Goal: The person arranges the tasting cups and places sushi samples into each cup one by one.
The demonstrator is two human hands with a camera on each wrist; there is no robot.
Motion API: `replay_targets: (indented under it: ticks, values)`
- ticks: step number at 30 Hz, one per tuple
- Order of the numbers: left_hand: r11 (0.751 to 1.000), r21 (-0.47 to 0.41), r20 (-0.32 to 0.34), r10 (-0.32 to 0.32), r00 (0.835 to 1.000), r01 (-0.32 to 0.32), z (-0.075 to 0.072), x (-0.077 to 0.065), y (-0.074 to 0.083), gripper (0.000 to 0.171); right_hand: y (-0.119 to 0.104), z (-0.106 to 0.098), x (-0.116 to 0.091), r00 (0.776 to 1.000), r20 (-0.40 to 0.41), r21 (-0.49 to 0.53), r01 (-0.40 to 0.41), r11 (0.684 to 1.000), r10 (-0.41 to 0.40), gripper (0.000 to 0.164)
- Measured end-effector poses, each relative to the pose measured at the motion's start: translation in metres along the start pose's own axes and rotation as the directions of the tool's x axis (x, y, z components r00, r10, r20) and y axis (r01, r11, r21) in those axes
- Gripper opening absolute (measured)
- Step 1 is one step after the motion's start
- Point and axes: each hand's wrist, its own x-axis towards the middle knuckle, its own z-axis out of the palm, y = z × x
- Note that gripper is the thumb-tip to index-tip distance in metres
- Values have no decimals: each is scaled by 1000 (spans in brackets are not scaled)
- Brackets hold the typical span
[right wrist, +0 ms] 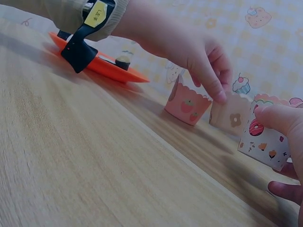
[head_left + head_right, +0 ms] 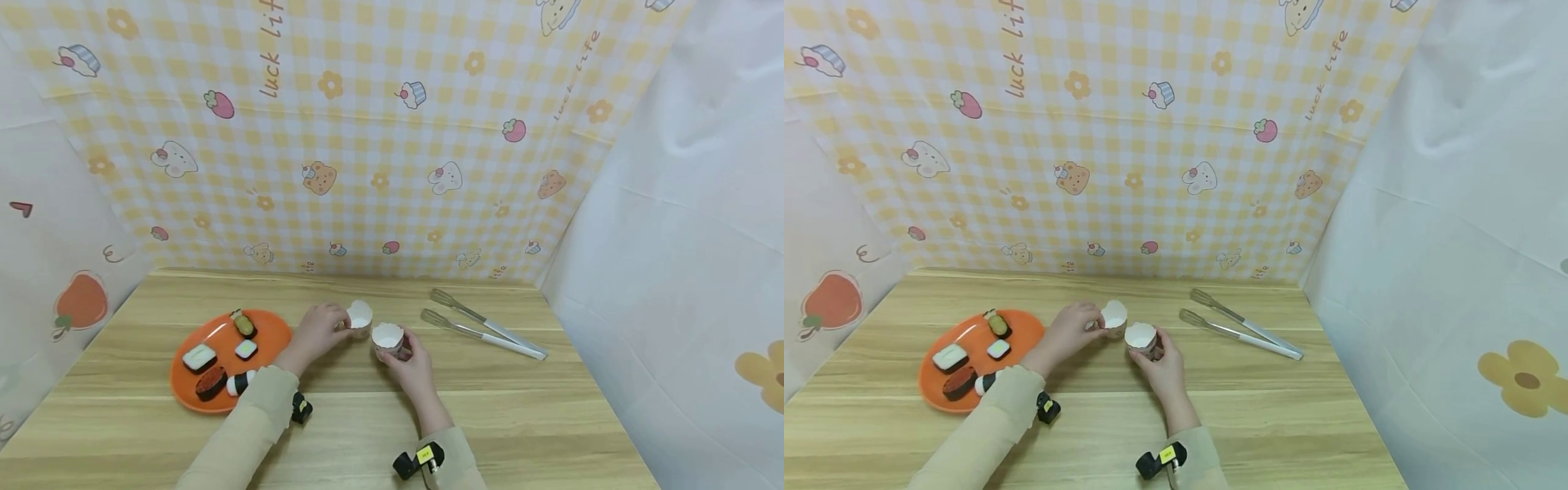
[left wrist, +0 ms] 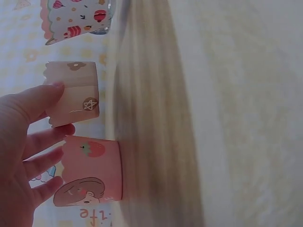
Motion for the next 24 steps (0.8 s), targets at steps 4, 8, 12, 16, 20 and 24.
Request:
replay_targets:
  ticks: [4,8,12,16,20,24]
  values:
    - [1000,15,23,-7,1000,6,1,-2,-1,17,1,0,0,1000,-4,0,-1,1000,1,60]
    - [1000,19,20,-13,1000,12,3,-1,-1,18,1,0,1,1000,-5,2,1,1000,-1,60]
    - [1000,24,31,-21,999,20,4,-1,-1,18,0,0,0,1000,-3,4,-2,1000,2,60]
    - [999,30,50,-16,999,14,5,-1,0,17,0,-1,0,1000,5,9,9,1000,-9,60]
    - [999,46,67,-8,998,5,7,-2,1,16,0,-1,0,1000,13,10,19,1000,-19,59]
    - [998,67,75,-3,997,-2,8,-2,1,16,0,-2,-1,1000,18,14,16,1000,-16,59]
